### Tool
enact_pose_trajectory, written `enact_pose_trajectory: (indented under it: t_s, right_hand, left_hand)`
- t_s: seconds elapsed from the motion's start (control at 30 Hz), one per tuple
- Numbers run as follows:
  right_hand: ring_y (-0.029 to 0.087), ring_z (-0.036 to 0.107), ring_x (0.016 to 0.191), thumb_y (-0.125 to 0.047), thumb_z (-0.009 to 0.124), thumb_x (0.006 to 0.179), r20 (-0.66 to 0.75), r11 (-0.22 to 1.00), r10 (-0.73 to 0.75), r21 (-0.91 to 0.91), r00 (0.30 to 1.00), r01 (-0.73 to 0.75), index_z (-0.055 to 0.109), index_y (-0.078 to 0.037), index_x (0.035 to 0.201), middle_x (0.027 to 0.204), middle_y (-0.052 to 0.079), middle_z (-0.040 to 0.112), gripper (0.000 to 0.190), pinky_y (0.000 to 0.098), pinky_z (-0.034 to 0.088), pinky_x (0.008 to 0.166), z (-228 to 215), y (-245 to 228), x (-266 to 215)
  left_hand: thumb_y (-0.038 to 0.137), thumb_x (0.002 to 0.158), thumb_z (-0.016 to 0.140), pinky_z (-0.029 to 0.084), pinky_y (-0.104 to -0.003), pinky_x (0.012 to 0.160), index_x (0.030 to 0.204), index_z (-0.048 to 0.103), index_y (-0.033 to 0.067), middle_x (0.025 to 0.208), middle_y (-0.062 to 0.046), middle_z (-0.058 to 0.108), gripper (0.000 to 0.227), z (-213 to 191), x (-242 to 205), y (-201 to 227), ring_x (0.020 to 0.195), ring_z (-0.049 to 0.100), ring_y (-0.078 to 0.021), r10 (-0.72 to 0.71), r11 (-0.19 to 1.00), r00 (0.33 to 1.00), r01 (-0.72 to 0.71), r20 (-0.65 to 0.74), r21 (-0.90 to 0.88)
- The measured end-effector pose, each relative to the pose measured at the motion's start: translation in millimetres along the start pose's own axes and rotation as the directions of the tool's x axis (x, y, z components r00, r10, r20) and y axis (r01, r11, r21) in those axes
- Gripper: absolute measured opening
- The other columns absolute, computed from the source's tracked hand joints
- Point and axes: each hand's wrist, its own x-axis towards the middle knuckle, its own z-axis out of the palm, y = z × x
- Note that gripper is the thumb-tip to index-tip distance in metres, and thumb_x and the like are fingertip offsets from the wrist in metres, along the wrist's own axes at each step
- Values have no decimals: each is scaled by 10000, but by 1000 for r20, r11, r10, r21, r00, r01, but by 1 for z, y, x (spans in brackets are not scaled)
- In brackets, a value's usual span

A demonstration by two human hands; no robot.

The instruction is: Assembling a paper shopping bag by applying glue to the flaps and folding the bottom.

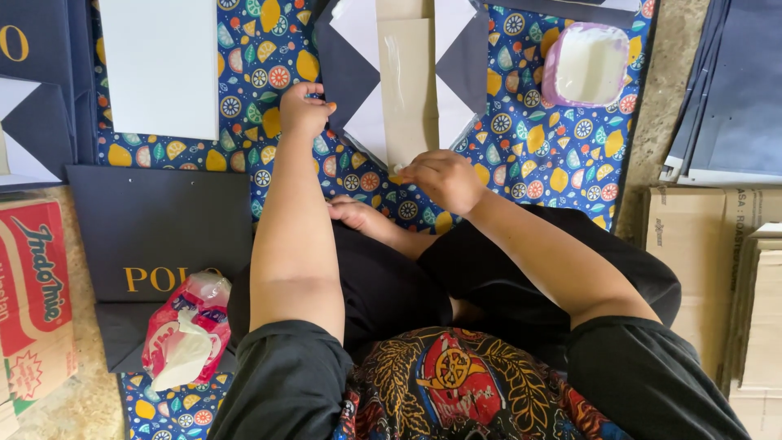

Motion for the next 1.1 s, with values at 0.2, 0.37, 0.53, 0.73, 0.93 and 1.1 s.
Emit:
enact_pose_trajectory:
  t_s: [0.2, 0.37, 0.53, 0.73, 0.93, 1.1]
  right_hand:
    - [260, 742, 817, -48, 744, 948, 31, 997, 39, -73, 999, -37, 789, -47, 974, 812, 88, 751, 52, 352, 599, 749, -7, 12, -9]
    - [284, 745, 881, 14, 664, 1010, 144, 1000, -16, -16, 989, 19, 729, -1, 1062, 1066, 102, 776, 85, 440, 623, 845, -25, 17, -6]
    - [302, 751, 886, 21, 647, 1015, 146, 1000, 11, 2, 989, -12, 731, 28, 1067, 1056, 125, 774, 99, 443, 632, 832, -30, 18, -4]
    - [315, 755, 908, 23, 687, 998, 132, 983, 118, 127, 984, -135, 748, -4, 1037, 1060, 134, 773, 77, 445, 626, 843, -21, 11, -3]
    - [313, 747, 859, -15, 751, 979, 118, 988, 43, 143, 992, -59, 731, 5, 1098, 951, 129, 757, 122, 424, 624, 778, -12, 6, 0]
    - [317, 720, 848, -25, 712, 1004, 156, 1000, -25, 16, 987, 23, 713, 12, 1107, 929, 134, 723, 110, 429, 608, 795, -12, 14, -7]
  left_hand:
    - [84, 794, 837, 625, -206, 632, 1200, 700, 182, 953, -47, 754, 440, 3, 4, -5, 679, 753, -97, 3, 1000, 1000, -3, -3, 4]
    - [153, 804, 841, 630, -326, 750, 1149, 714, 214, 1032, -17, 773, 373, 2, -10, 20, 866, 749, -160, -95, 994, 995, 96, -19, 60]
    - [149, 801, 847, 637, -327, 734, 1151, 714, 210, 1022, -22, 777, 379, 2, -8, 19, 867, 752, -161, -92, 995, 996, 93, -14, 46]
    - [141, 807, 836, 636, -328, 710, 1143, 715, 217, 1031, -17, 780, 365, -1, -16, 25, 820, 755, -167, -89, 995, 996, 89, -8, 41]
    - [153, 814, 841, 634, -333, 734, 1144, 712, 226, 1045, -11, 770, 362, 0, -14, 24, 859, 751, -160, -105, 992, 994, 106, -15, 70]
    - [110, 809, 829, 633, -327, 673, 1132, 717, 215, 1025, -19, 773, 358, 0, -16, 28, 786, 746, -170, -129, 991, 992, 129, -14, 32]
